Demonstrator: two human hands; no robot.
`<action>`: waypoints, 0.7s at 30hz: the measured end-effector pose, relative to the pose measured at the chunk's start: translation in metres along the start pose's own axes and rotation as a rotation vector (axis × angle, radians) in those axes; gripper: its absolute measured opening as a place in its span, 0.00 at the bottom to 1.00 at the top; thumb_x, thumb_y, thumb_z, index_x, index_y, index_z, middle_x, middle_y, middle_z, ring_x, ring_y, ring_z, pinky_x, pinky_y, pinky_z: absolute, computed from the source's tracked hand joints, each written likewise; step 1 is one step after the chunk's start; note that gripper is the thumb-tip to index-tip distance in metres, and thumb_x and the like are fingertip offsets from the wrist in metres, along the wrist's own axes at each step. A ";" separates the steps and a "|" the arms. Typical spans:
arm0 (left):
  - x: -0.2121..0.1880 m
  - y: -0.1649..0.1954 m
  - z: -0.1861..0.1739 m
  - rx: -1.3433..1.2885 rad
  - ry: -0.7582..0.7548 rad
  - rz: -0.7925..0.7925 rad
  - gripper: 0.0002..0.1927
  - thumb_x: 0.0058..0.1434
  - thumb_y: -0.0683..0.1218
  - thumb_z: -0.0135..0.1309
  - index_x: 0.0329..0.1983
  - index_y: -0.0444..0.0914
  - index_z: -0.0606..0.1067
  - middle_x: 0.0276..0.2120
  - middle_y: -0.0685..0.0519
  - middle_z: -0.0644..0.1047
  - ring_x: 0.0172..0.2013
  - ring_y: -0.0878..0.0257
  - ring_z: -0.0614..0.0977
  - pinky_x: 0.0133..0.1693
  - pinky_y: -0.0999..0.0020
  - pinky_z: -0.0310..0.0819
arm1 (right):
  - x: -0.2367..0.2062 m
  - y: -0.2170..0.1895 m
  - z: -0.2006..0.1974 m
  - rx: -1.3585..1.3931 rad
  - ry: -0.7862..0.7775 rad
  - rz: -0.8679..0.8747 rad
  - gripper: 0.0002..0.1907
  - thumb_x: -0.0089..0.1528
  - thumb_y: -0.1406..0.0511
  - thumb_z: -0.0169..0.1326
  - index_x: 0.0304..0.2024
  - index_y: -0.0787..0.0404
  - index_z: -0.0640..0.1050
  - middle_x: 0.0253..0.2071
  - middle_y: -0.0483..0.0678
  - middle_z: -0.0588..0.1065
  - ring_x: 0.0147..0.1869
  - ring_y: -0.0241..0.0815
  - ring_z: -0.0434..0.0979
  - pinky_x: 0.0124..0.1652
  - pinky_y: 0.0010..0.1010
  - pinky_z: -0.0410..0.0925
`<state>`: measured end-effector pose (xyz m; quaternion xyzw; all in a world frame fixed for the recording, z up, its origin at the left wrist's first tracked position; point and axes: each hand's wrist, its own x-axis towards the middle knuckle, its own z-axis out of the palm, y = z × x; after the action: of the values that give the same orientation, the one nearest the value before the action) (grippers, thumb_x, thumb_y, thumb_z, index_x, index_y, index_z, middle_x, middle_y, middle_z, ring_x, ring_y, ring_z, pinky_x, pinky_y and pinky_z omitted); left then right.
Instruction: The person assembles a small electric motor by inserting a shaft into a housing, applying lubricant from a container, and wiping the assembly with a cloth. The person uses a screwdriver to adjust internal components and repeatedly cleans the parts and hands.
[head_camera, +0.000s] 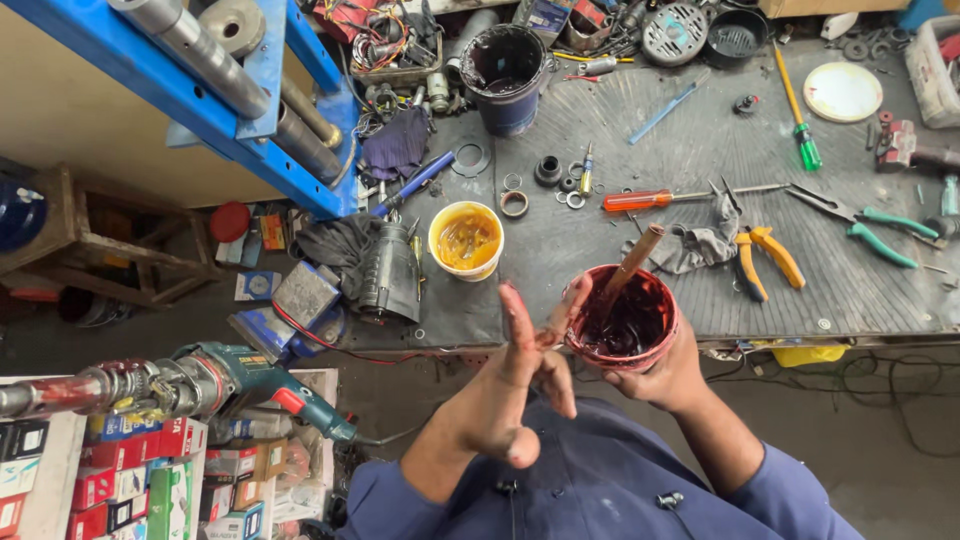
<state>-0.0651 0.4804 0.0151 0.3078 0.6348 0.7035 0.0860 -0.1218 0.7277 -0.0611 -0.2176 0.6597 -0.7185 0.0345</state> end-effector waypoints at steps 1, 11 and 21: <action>-0.001 -0.005 0.002 0.051 0.003 0.038 0.73 0.51 0.85 0.47 0.69 0.52 0.08 0.84 0.39 0.43 0.34 0.62 0.82 0.38 0.74 0.82 | -0.002 0.001 -0.001 0.016 -0.005 0.020 0.55 0.46 0.51 0.73 0.67 0.71 0.64 0.62 0.55 0.74 0.66 0.45 0.76 0.65 0.39 0.68; -0.003 -0.004 -0.002 1.009 0.166 0.163 0.64 0.61 0.75 0.54 0.80 0.60 0.21 0.80 0.43 0.58 0.36 0.57 0.81 0.40 0.66 0.80 | -0.002 0.004 -0.010 -0.101 0.084 0.011 0.52 0.46 0.54 0.71 0.67 0.70 0.64 0.61 0.54 0.74 0.65 0.44 0.75 0.65 0.36 0.66; -0.018 0.001 -0.010 1.066 0.156 -0.163 0.65 0.55 0.73 0.57 0.80 0.45 0.32 0.76 0.39 0.53 0.68 0.37 0.67 0.65 0.52 0.65 | 0.161 -0.016 -0.005 -0.437 0.259 -0.264 0.39 0.64 0.67 0.68 0.72 0.62 0.62 0.70 0.52 0.70 0.75 0.47 0.71 0.72 0.39 0.65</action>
<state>-0.0561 0.4629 0.0105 0.2052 0.9299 0.2960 -0.0750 -0.2655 0.6806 -0.0031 -0.2105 0.7638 -0.5792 -0.1918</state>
